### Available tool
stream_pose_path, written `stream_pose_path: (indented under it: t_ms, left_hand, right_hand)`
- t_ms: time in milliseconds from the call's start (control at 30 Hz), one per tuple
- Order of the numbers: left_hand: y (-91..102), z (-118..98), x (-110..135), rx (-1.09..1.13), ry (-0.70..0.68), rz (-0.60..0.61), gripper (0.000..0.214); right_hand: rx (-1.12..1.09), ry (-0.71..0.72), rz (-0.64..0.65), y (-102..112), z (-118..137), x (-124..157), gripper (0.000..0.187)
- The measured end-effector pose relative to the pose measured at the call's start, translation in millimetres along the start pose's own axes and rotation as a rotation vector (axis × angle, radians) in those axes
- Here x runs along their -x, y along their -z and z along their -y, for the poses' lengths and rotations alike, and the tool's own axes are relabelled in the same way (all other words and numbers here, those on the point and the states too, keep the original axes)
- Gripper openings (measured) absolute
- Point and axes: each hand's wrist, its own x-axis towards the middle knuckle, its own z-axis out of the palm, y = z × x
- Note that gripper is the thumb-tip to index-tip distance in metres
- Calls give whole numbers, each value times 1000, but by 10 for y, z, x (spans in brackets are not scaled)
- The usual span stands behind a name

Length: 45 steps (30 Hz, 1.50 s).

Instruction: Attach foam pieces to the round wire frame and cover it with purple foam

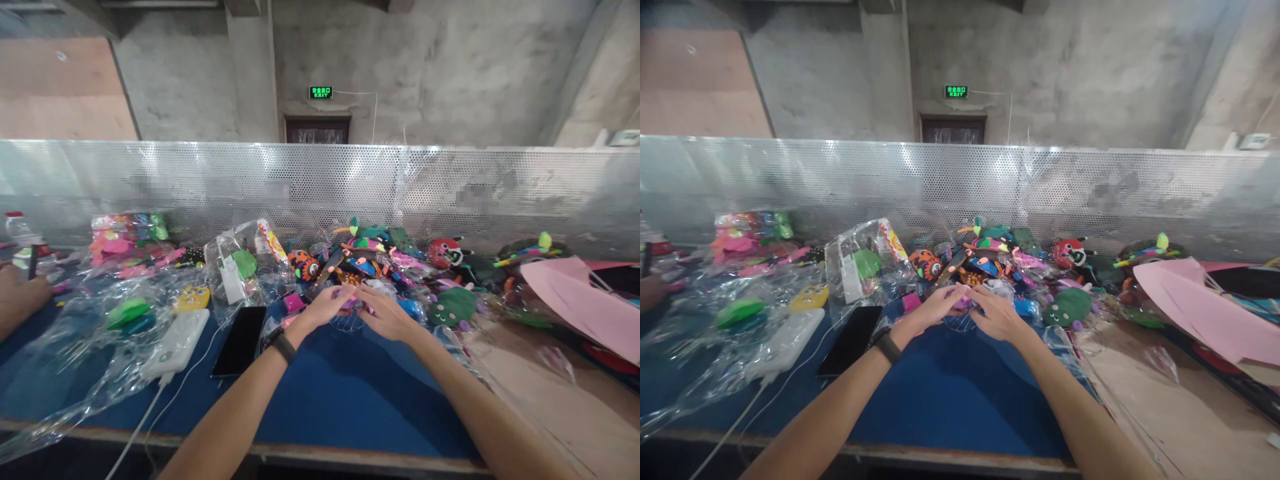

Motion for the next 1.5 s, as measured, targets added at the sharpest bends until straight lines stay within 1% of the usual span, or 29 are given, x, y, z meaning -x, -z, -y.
stream_pose_path:
  t_ms: [67,133,233,300,367,467,533,633,700,767,833,900,933,1000,1033,1100,1167,1267,1333,1400,1500]
  left_hand:
    - [22,38,-18,-24,-67,7,47]
    - [38,54,-20,-82,-106,17,47]
    - [37,53,1,-187,-145,49,44]
    - [22,67,9,-251,-167,62,39]
    - [7,101,-2,-289,-182,59,31]
    - [5,149,-33,-250,-155,43,25]
    - [17,144,-37,-192,-89,36,27]
    - [35,88,-4,-159,19,4,39]
    - [40,54,22,-183,57,-34,47]
    - [39,40,35,-212,76,-50,55]
    - [37,38,32,-227,102,-34,63]
    - [39,34,24,-222,118,-29,66]
    - [42,28,21,-213,111,-29,65]
    - [51,15,19,-182,52,-11,59]
    - [56,9,20,-168,13,5,56]
    - [63,5,22,-159,-60,39,50]
    - [64,11,23,-174,-94,64,45]
    - [53,23,20,-186,-110,87,31]
    - [39,18,21,-171,-89,76,22]
    - [22,-4,27,-144,-39,59,17]
    - [7,-43,38,-82,59,37,21]
  right_hand:
    - [-98,-31,10,6,26,8,60]
    - [-243,-100,-17,7,18,-2,60]
    - [-438,-228,-50,-6,-40,-36,52]
    - [-501,-276,-23,-17,-72,-54,49]
    - [-524,-273,14,-27,-75,-61,46]
    - [-507,-250,6,-30,-28,-61,44]
    - [-435,-218,-51,-19,11,-65,43]
    - [-229,-175,-168,2,40,-80,36]
    - [-97,-151,-211,3,40,-89,31]
    - [-9,-102,-204,-16,43,-91,25]
    - [29,-56,-171,-46,56,-82,21]
    - [11,-36,-145,-69,67,-65,20]
    - [-24,-34,-137,-72,66,-54,26]
    - [-123,-49,-122,-62,44,-36,47]
    - [-172,-66,-104,-51,24,-29,52]
    - [-246,-108,-50,-28,-26,-25,47]
    - [-296,-140,-4,-19,-69,-28,43]
    - [-334,-151,11,-35,-91,-38,46]
    - [-316,-144,7,-55,-82,-43,44]
    - [-286,-132,3,-74,-70,-47,40]
    - [-265,-129,3,-98,-64,-51,38]
